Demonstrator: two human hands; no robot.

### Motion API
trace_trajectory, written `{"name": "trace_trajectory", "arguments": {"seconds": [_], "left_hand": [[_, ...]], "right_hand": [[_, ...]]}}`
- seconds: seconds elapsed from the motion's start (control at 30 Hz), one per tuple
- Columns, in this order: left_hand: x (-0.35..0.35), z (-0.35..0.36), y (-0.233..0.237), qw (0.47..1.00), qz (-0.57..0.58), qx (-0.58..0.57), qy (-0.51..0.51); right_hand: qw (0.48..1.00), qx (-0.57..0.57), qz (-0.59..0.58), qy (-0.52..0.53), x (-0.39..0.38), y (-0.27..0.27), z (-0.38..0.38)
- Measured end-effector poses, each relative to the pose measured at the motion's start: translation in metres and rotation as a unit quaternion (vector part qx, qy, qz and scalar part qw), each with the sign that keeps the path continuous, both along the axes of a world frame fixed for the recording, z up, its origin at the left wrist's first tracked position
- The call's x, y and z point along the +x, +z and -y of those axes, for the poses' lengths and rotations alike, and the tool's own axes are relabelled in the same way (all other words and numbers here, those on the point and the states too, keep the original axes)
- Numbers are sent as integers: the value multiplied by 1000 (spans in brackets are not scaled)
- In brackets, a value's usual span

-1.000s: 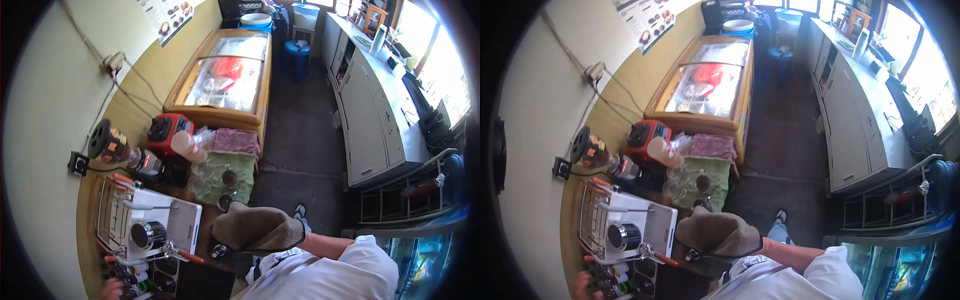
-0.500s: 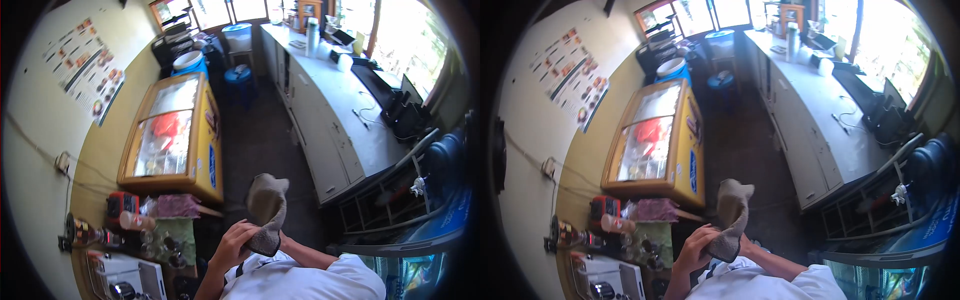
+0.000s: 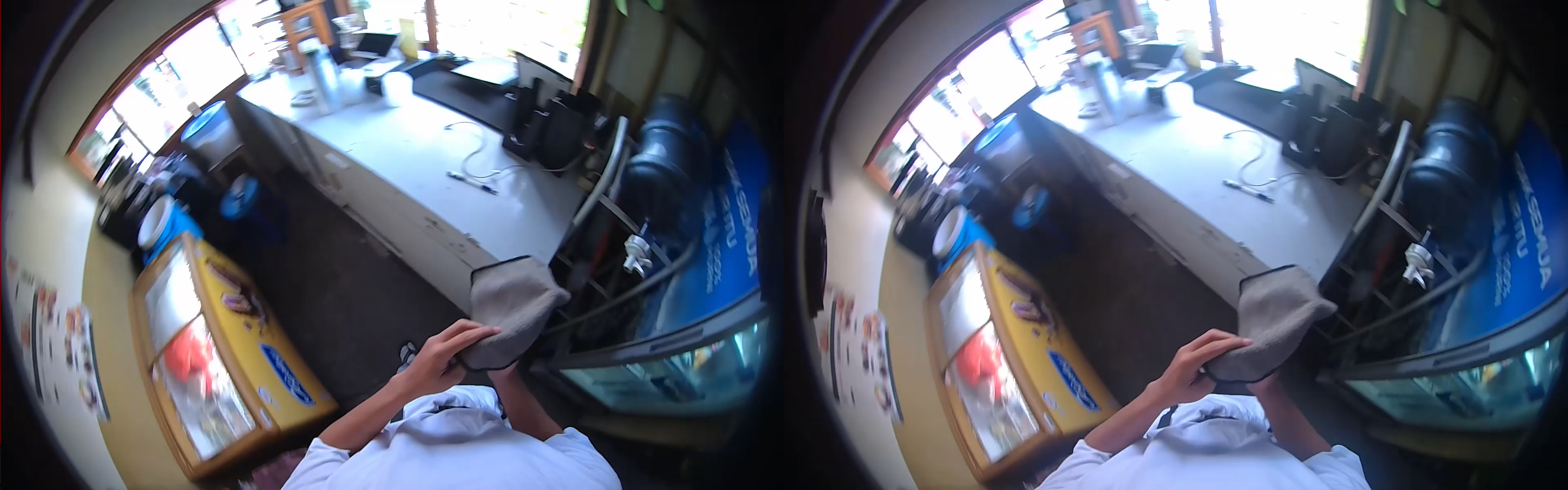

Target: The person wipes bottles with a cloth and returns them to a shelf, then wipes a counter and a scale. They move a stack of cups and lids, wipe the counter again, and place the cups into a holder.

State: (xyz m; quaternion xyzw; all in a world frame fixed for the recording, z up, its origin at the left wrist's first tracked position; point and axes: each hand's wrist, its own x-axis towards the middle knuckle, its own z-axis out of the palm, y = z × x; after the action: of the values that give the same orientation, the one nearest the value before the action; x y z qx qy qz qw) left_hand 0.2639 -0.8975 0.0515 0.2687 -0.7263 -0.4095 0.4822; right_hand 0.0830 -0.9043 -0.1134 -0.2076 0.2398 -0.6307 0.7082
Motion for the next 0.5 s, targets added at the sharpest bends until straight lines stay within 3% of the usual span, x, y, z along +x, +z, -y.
{"name": "trace_trajectory", "arguments": {"seconds": [0.13, 0.17, 0.2, 0.23, 0.27, 0.3, 0.37, 0.47, 0.5], "left_hand": [[-21, 94, -16, 990, -91, 41, -102], [-20, 112, -22, 982, -106, 121, -98], [-18, 126, -29, 968, -115, 205, -91], [-15, 138, -40, 946, -121, 290, -80], [-3, 155, -57, 961, -53, 263, -69], [12, 167, -74, 960, -15, 274, -61], [41, 186, -99, 954, 62, 290, -46], [66, 216, -113, 935, 89, 343, -21], [69, 233, -120, 938, 95, 334, -16]], "right_hand": [[972, -9, -145, -186, -39, 19, 76], [947, -32, -225, -226, -45, 28, 102], [890, -78, -365, -260, -45, 42, 131], [789, -116, -526, -296, -38, 61, 159], [564, -150, -748, -317, -30, 94, 186], [526, -106, -790, -295, -20, 105, 209], [471, 54, -872, -123, -24, 61, 243], [395, 85, -910, -95, -27, 6, 250], [399, 87, -907, -104, -27, 4, 252]]}}
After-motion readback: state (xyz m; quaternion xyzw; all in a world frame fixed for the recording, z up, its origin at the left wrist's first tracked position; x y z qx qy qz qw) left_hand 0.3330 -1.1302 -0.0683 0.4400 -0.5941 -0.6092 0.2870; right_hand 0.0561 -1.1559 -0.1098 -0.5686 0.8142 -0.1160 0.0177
